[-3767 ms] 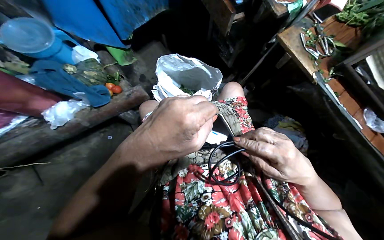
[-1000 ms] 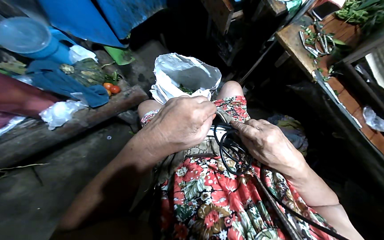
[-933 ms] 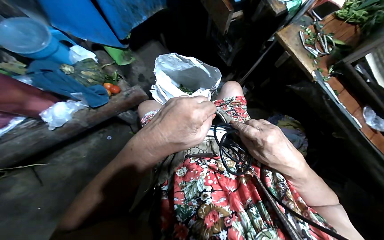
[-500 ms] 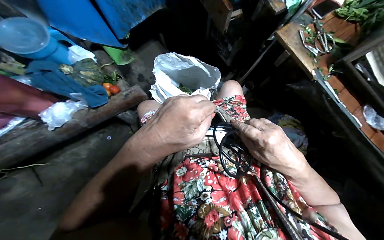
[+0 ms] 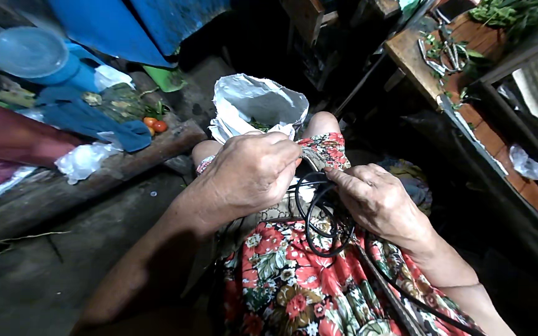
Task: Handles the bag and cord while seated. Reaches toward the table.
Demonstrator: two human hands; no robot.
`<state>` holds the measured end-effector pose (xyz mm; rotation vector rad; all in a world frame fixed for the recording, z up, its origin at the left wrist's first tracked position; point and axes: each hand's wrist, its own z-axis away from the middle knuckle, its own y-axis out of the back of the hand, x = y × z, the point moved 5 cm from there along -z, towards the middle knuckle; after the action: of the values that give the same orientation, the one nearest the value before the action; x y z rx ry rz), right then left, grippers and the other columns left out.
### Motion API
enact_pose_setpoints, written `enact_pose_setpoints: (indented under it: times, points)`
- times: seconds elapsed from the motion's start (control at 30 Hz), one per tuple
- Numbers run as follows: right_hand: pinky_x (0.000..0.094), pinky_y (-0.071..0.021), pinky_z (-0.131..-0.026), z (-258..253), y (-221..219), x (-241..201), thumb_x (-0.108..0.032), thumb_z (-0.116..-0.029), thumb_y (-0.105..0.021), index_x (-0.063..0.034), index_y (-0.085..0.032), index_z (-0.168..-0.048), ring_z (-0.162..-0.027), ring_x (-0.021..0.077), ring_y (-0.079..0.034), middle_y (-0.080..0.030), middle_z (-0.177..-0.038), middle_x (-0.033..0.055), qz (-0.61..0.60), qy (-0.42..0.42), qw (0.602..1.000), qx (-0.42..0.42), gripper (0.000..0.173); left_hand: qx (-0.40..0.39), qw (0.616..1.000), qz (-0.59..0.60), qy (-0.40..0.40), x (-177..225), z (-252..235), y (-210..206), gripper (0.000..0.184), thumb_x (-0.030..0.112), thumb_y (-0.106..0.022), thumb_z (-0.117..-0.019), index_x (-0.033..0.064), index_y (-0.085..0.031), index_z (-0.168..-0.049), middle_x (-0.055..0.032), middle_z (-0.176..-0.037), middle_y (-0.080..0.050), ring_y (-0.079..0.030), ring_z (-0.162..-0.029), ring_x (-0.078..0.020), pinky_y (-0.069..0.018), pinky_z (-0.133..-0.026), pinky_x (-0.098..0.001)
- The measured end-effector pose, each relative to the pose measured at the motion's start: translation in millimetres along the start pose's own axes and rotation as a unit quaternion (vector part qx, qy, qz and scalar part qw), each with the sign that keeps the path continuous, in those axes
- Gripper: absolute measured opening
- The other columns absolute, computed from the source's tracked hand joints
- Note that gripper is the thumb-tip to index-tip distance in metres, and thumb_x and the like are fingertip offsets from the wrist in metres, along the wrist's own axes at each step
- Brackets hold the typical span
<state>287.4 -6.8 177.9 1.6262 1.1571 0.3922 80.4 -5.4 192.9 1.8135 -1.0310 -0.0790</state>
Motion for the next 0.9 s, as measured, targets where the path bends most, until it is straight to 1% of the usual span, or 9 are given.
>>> enact_pose_setpoints:
  times: [0.2, 0.3, 0.43, 0.5, 0.6, 0.7, 0.77, 0.83, 0.9]
  points:
    - [0.0346, -0.0559, -0.08, 0.0, 0.9, 1.5, -0.011, -0.0999, -0.059, -0.0037, -0.073, -0.122, -0.084, 0.0206, -0.068, -0.072, -0.09, 0.0104, -0.008, -0.001, 1.0, 0.018, 0.027, 0.012, 1.0, 0.002, -0.005, 1.1, -0.3, 1.0, 0.025, 0.011, -0.05, -0.096, 0.0011, -0.071, -0.089, -0.0092, -0.074, -0.063, -0.062, -0.068, -0.0205, -0.049, -0.061, -0.0345]
    - [0.0352, -0.0565, -0.082, -0.2, -1.3, 2.6, -0.012, -0.1007, -0.058, -0.004, -0.073, -0.122, -0.087, 0.0207, -0.07, -0.073, -0.093, 0.0104, -0.003, -0.005, 1.0, 0.014, 0.027, 0.01, 1.0, 0.004, -0.007, 0.7, -0.2, 0.6, 0.024, 0.01, -0.05, -0.0958, 0.0012, -0.071, -0.089, -0.0094, -0.075, -0.065, -0.063, -0.069, -0.0205, -0.0494, -0.062, -0.0341]
    - [0.0371, -0.0571, -0.086, -0.7, -6.5, 4.7, -0.014, -0.1017, -0.057, -0.0047, -0.07, -0.126, -0.092, 0.0219, -0.071, -0.074, -0.097, 0.0103, 0.01, -0.028, 0.999, -0.018, 0.03, -0.019, 1.0, -0.003, 0.0, -4.0, 0.5, -6.5, 0.024, 0.012, -0.048, -0.0958, 0.003, -0.069, -0.086, -0.0082, -0.074, -0.062, -0.063, -0.069, -0.0211, -0.0502, -0.061, -0.0357]
    - [0.0371, -0.0571, -0.089, -0.9, -8.9, 6.7, -0.015, -0.1021, -0.057, -0.0044, -0.07, -0.128, -0.095, 0.0225, -0.071, -0.074, -0.1, 0.0111, 0.018, -0.037, 0.999, -0.017, 0.031, -0.039, 0.999, -0.005, 0.005, -7.7, 1.4, -12.0, 0.025, 0.014, -0.049, -0.0964, 0.0038, -0.069, -0.086, -0.0077, -0.074, -0.062, -0.063, -0.07, -0.0214, -0.0513, -0.061, -0.0365]
    - [0.0398, -0.0563, -0.094, -1.6, -10.5, 10.5, -0.018, -0.1027, -0.056, -0.0037, -0.068, -0.131, -0.103, 0.0243, -0.071, -0.074, -0.11, 0.0127, 0.022, -0.05, 0.998, -0.015, 0.034, -0.068, 0.998, -0.004, 0.018, -12.6, 1.6, -16.7, 0.025, 0.016, -0.049, -0.0972, 0.0053, -0.067, -0.084, -0.0063, -0.074, -0.06, -0.063, -0.069, -0.0211, -0.0514, -0.06, -0.0376]
    - [0.0416, -0.0549, -0.097, -1.9, -11.3, 14.5, -0.019, -0.1029, -0.055, -0.003, -0.065, -0.134, -0.109, 0.0258, -0.07, -0.073, -0.119, 0.0135, 0.035, -0.066, 0.997, -0.019, 0.037, -0.087, 0.995, 0.016, 0.04, -19.5, 2.7, -18.6, 0.025, 0.017, -0.049, -0.0971, 0.006, -0.07, -0.088, -0.0057, -0.08, -0.065, -0.065, -0.073, -0.0199, -0.0539, -0.063, -0.0384]
    - [0.0418, -0.0549, -0.097, -2.2, -12.4, 16.8, -0.019, -0.1032, -0.055, -0.0028, -0.064, -0.135, -0.109, 0.0265, -0.07, -0.072, -0.12, 0.0141, 0.038, -0.072, 0.997, -0.017, 0.037, -0.09, 0.993, 0.049, 0.064, -27.4, 4.0, -21.5, 0.025, 0.017, -0.05, -0.0971, 0.0076, -0.072, -0.089, -0.004, -0.083, -0.067, -0.066, -0.075, -0.0167, -0.0549, -0.065, -0.0369]
    - [0.042, -0.0552, -0.096, -2.7, -14.4, 19.0, -0.018, -0.1027, -0.055, -0.003, -0.064, -0.136, -0.108, 0.0264, -0.071, -0.072, -0.12, 0.0139, 0.038, -0.075, 0.996, -0.021, 0.038, -0.104, 0.987, 0.089, 0.089, -35.7, 5.1, -24.4, 0.026, 0.019, -0.051, -0.0973, 0.0096, -0.073, -0.091, -0.0015, -0.085, -0.07, -0.066, -0.079, -0.0106, -0.0542, -0.071, -0.0323]
    - [0.0427, -0.0549, -0.098, -2.0, -16.8, 22.0, -0.019, -0.1027, -0.055, -0.0034, -0.064, -0.136, -0.11, 0.0268, -0.07, -0.072, -0.122, 0.0137, 0.038, -0.082, 0.995, -0.032, 0.038, -0.126, 0.978, 0.124, 0.115, -42.7, 6.9, -27.0, 0.025, 0.021, -0.052, -0.0973, 0.0114, -0.074, -0.093, 0.0018, -0.085, -0.069, -0.064, -0.079, -0.0048, -0.0527, -0.072, -0.0277]
